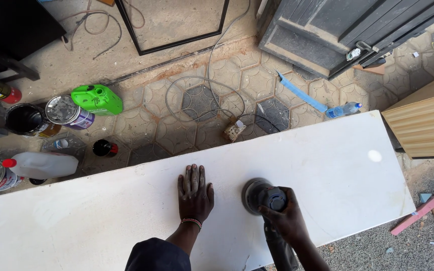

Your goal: The person picks up an orbital sander and attaches a sanding disc to it. They then proceed to sand the surface of a white wooden cabinet, moving the tool across the flat top and edges.

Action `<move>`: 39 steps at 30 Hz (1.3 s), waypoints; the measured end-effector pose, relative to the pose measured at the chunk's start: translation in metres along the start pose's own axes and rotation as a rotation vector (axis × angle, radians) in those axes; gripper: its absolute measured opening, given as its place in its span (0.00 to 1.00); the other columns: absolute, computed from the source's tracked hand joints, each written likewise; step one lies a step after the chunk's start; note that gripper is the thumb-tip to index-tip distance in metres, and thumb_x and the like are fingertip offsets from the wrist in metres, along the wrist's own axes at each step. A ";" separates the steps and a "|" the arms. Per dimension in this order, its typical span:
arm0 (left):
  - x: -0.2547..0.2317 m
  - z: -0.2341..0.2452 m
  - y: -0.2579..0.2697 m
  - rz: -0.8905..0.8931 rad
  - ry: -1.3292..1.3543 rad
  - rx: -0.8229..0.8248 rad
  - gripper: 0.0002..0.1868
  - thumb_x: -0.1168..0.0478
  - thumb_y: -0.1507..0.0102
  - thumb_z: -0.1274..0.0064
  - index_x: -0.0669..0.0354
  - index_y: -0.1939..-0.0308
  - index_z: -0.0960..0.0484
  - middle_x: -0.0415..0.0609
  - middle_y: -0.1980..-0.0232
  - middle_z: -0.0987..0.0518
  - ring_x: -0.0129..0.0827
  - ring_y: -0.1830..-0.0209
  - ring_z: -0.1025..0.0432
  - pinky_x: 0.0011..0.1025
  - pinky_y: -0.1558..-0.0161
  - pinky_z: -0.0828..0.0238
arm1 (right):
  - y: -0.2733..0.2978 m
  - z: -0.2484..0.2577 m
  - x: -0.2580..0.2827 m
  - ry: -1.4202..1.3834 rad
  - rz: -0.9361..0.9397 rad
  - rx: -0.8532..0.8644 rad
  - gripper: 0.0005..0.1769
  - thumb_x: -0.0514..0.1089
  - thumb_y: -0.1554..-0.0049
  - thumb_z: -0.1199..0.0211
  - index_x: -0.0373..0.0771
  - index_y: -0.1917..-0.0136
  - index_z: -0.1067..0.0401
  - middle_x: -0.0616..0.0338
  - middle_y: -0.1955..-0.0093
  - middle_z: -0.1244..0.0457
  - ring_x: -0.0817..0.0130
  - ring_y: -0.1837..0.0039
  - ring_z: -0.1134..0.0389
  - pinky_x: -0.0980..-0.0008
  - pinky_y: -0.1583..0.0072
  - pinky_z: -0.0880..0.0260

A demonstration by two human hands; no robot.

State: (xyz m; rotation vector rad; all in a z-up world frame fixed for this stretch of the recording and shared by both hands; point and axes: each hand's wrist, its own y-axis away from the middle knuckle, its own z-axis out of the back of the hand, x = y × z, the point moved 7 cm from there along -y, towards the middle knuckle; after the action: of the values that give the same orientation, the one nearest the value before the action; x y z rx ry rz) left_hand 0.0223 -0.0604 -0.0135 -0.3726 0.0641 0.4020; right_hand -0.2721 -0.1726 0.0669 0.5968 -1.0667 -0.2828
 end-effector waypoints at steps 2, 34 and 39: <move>0.000 0.000 0.001 0.002 0.000 -0.004 0.36 0.45 0.18 0.57 0.57 0.09 0.28 0.61 0.07 0.29 0.53 0.04 0.38 0.60 0.10 0.41 | 0.015 -0.014 0.003 0.036 -0.052 0.019 0.39 0.35 0.51 0.11 0.43 0.30 0.26 0.48 0.47 0.23 0.59 0.51 0.25 0.58 0.59 0.23; -0.095 -0.012 0.016 0.654 0.529 1.226 0.33 0.28 0.39 0.34 0.52 0.77 0.07 0.49 0.82 0.16 0.44 0.82 0.16 0.37 0.73 0.25 | -0.121 0.161 0.047 0.178 0.326 -0.059 0.39 0.55 0.46 0.08 0.42 0.35 0.32 0.56 0.50 0.32 0.57 0.48 0.26 0.54 0.45 0.29; -0.099 -0.008 -0.022 0.448 0.403 1.402 0.34 0.27 0.37 0.33 0.54 0.75 0.05 0.50 0.80 0.15 0.44 0.74 0.15 0.38 0.59 0.19 | -0.127 0.120 0.073 0.282 0.311 -0.011 0.40 0.55 0.48 0.09 0.45 0.32 0.29 0.49 0.38 0.35 0.44 0.36 0.26 0.44 0.35 0.28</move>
State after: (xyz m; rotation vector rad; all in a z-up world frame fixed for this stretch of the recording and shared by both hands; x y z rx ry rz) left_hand -0.0603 -0.1188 0.0002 0.9737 0.7858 0.6190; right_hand -0.3362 -0.3494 0.0877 0.4379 -0.8679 0.0667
